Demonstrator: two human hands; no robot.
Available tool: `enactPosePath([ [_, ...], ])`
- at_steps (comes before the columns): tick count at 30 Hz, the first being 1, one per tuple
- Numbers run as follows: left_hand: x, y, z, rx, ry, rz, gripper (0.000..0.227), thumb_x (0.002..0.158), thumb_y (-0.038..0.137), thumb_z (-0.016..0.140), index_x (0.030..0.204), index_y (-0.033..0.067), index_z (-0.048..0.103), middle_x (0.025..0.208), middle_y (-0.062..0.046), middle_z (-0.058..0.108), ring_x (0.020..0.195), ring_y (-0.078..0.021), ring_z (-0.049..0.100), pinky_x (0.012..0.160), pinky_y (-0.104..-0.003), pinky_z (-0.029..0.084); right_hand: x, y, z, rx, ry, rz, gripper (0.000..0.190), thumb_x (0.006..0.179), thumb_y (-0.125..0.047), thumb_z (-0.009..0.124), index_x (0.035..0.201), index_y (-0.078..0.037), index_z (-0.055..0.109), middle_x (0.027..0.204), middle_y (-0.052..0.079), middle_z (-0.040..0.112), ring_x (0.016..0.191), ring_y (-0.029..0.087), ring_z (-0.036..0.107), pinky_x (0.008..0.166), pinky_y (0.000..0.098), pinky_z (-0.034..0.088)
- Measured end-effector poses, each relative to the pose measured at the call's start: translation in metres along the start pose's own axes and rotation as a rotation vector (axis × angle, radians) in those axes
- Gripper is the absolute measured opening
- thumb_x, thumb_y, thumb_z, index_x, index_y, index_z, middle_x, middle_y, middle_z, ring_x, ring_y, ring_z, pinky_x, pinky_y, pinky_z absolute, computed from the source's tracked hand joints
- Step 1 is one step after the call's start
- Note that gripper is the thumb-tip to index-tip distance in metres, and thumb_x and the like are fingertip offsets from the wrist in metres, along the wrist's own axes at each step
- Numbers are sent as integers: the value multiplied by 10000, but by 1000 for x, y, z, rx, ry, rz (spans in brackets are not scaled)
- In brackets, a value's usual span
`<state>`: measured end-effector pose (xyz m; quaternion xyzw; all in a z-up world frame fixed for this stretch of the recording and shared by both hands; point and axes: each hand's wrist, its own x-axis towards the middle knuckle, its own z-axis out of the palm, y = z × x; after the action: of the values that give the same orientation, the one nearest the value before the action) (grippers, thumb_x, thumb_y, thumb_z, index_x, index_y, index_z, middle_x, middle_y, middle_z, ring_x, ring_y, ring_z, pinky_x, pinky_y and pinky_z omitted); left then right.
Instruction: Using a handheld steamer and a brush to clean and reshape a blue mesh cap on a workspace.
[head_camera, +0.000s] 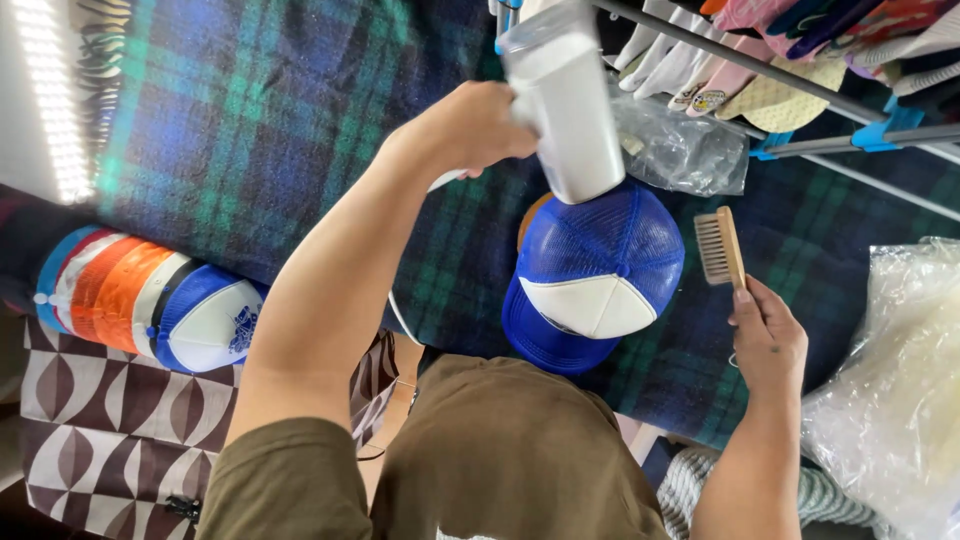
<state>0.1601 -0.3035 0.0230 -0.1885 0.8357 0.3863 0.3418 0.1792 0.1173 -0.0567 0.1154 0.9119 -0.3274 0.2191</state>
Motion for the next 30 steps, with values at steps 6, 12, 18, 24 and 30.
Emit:
enactPosePath([
  [6, -32, -52, 30, -254, 40, -105, 529, 855, 268, 540, 1342, 70, 587, 901, -82, 688, 648, -143, 585, 585, -301, 537, 0, 0, 5, -25, -16, 17, 417, 1106, -353, 555, 1444, -132, 657, 908, 48, 631, 682, 163, 534, 589, 320, 466],
  [12, -76, -56, 52, -37, 248, -60, 268, 840, 289, 594, 1036, 117, 655, 993, -85, 725, 885, -285, 668, 750, -431, 522, -5, 5, 1, 8, 24, -146, 378, 1123, -282, 557, 1429, -88, 665, 896, 33, 629, 653, 140, 529, 551, 302, 460],
  [18, -84, -23, 83, 185, 370, 293, 398, 894, 368, 606, 1152, 67, 564, 935, -78, 684, 688, -258, 674, 537, -405, 568, 0, 16, -1, -65, 62, -250, 395, 1131, -292, 544, 1426, -65, 675, 914, 21, 658, 757, 154, 589, 636, 328, 485],
  [24, -76, -27, 103, 168, 508, 407, 323, 844, 327, 651, 1013, 78, 534, 804, -90, 645, 626, -314, 658, 464, -466, 516, -4, 24, -3, -83, 73, -246, 431, 1134, -321, 532, 1445, -53, 664, 936, 38, 669, 811, 180, 613, 674, 346, 503],
  [30, -55, -118, 147, -168, 475, 147, 370, 827, 287, 619, 581, 57, 466, 501, -43, 493, 484, -209, 475, 475, -356, 384, -14, 15, 3, 67, 40, -147, 394, 1127, -299, 564, 1450, -91, 650, 906, 32, 616, 657, 120, 510, 549, 268, 441],
])
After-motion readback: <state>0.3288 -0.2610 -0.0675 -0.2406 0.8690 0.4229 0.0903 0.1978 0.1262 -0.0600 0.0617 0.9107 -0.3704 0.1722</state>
